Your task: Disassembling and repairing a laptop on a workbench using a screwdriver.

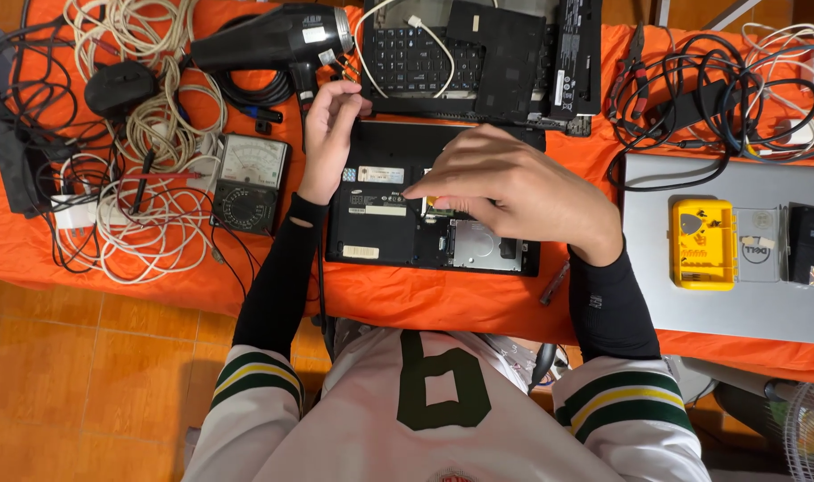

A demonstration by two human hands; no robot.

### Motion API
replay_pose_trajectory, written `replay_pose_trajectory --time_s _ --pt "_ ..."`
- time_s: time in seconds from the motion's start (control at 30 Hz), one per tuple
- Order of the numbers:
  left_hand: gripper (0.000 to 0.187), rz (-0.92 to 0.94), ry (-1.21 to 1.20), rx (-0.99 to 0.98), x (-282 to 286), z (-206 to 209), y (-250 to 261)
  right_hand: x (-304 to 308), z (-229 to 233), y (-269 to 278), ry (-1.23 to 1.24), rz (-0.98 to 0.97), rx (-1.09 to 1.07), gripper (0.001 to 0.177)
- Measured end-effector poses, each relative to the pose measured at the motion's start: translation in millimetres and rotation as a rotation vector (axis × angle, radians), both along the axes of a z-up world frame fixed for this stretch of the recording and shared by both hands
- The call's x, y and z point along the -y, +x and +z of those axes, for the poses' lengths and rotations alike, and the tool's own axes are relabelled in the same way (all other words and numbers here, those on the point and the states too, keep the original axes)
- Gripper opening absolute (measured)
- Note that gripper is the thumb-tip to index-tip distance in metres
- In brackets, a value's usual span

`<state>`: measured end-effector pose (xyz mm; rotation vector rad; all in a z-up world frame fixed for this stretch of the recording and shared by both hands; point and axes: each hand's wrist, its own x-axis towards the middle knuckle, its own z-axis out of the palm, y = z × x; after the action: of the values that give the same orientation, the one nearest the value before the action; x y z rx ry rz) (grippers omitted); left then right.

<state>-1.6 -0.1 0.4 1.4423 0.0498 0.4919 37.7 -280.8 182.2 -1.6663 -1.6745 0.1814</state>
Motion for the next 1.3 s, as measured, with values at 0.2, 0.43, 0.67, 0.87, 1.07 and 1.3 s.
replay_pose_trajectory --time_s 0.2,0.43,0.67,0.87,1.07,1.3 --pt "0.014 0.001 0.024 0.013 -1.3 -0.4 1.9 -0.4 2.1 2.1 -0.013 0.028 0.010 0.025" --pt "0.016 -0.074 0.081 0.164 -7.8 -10.3 2.0 -2.6 -5.2 4.9 0.002 0.101 0.018 0.026" --pt "0.017 -0.050 0.072 0.146 -8.0 -16.5 1.4 2.9 -5.5 5.9 -0.028 0.008 0.073 0.034" --pt "0.021 -0.007 0.043 0.148 -17.0 -51.7 4.8 -8.3 7.7 1.5 0.029 0.036 0.088 0.025" --pt "0.031 0.056 0.065 0.076 -21.6 -69.6 7.1 -11.2 7.5 1.6 0.025 0.011 0.060 0.024" --pt "0.039 0.105 0.125 0.000 -22.9 -76.3 6.4 -11.9 11.7 -1.1 -0.029 0.041 0.059 0.024"
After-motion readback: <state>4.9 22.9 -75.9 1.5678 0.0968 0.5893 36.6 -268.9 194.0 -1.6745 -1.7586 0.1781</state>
